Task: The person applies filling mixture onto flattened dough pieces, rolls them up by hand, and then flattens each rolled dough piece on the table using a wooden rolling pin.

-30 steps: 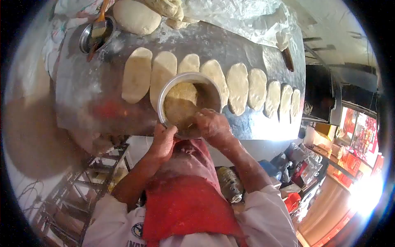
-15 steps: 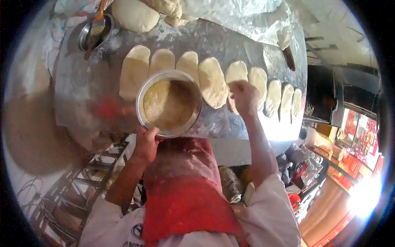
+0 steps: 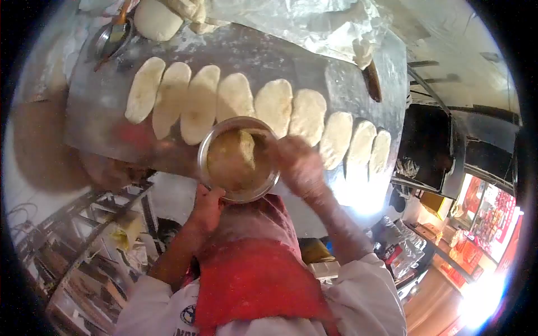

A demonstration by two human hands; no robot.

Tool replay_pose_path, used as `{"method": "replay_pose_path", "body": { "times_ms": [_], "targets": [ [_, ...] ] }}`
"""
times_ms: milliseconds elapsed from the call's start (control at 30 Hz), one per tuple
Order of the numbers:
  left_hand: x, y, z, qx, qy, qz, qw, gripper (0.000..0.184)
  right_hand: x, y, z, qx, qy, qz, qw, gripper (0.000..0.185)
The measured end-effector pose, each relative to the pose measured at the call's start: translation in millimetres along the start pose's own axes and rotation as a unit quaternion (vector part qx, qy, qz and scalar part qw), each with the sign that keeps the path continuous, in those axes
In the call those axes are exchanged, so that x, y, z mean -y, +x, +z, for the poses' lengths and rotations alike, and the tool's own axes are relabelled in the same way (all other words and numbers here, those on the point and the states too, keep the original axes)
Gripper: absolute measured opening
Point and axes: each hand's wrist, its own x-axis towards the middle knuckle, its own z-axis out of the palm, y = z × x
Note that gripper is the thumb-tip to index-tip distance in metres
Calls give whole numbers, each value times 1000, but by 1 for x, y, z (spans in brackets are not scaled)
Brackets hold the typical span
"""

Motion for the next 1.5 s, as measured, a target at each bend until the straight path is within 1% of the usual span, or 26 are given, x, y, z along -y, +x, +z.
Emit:
{"method": "replay_pose_path", "body": {
  "times_ms": [33, 100, 167, 200, 267, 300, 367, 400, 433, 467, 500, 567, 633, 700, 800, 833, 900, 933, 1033, 1100, 1233, 1300, 1333, 1367, 1467, 1500],
  "targets": [
    [16, 3, 6, -7, -17, -23, 1000, 52, 1, -7, 7, 55, 6, -62, 997, 24],
    [41, 9, 14, -19, -35, -45, 998, 51, 3, -31, 11, 27, -26, -128, 991, 27],
    [57, 14, 20, 97, 149, 82, 981, 52, -6, -58, 28, -17, 23, -117, 993, 34],
    [55, 12, 28, 95, 147, 82, 981, 52, -11, -57, 25, -15, 24, -119, 992, 34],
    [49, 6, 40, 85, 295, 152, 939, 52, -24, -52, 14, 170, 54, -48, 983, 29],
    [49, 8, 42, 83, 295, 150, 940, 52, -30, -46, 6, 171, 56, -48, 982, 29],
    [45, 12, 43, 32, 150, 16, 988, 53, -44, -27, -14, 106, 216, 138, 961, 21],
    [39, 11, 46, 31, 152, 16, 988, 53, -52, -15, -23, 80, 263, 202, 940, 18],
    [30, 7, 49, 3, 59, 19, 998, 54, -60, -3, -30, 53, 307, 266, 912, 19],
    [23, 4, 52, -23, -34, 22, 999, 56, -67, 9, -37, 58, 268, 296, 915, 18],
    [19, 1, 49, -21, -32, 22, 999, 56, -74, 18, -41, 63, 230, 326, 915, 17],
    [10, -4, 41, -12, 8, 72, 997, 70, -100, 0, -15, 8, 266, 282, 922, 17],
    [2, -10, 37, -12, 2, 84, 996, 73, -104, -2, -15, -52, 171, 156, 971, 19],
    [0, -15, 29, -12, -2, 96, 995, 76, -92, 9, -32, -16, 268, 367, 891, 22],
    [1, -15, 22, -19, -56, 102, 993, 65, -74, 27, -15, 21, 322, 351, 879, 21],
    [1, -17, 19, -18, -57, 96, 994, 66, -71, 37, -8, 47, 321, 300, 897, 18],
    [0, -21, 13, -24, -58, 93, 994, 67, -91, 49, 26, -21, 277, 190, 942, 17],
    [-1, -25, 13, -45, -50, 86, 994, 67, -97, 58, 30, -9, 254, 196, 947, 20],
    [-4, -26, 9, -56, -42, 85, 994, 66, -71, 51, 24, 54, 328, 329, 884, 19],
    [-2, -26, 6, -48, -39, 87, 994, 66, -60, 45, 14, 98, 310, 338, 883, 20],
    [-4, -29, 9, -36, -35, 76, 996, 65, -94, 22, 2, -53, 342, 343, 873, 22],
    [-2, -25, 15, -33, -38, 81, 995, 65, -103, 6, -11, 84, 247, 322, 910, 22],
    [0, -23, 15, -14, -38, 81, 996, 64, -109, -2, -5, 68, 297, 328, 894, 23],
    [4, -21, 15, 3, -38, 81, 996, 63, -115, -4, -4, -9, 259, 335, 906, 22],
    [17, -6, 15, 2, 44, 35, 998, 60, -97, 16, -37, -70, 258, 366, 891, 21],
    [18, -3, 20, 7, 49, 34, 998, 60, -90, 6, -33, -75, 255, 303, 915, 21]
  ]
}}
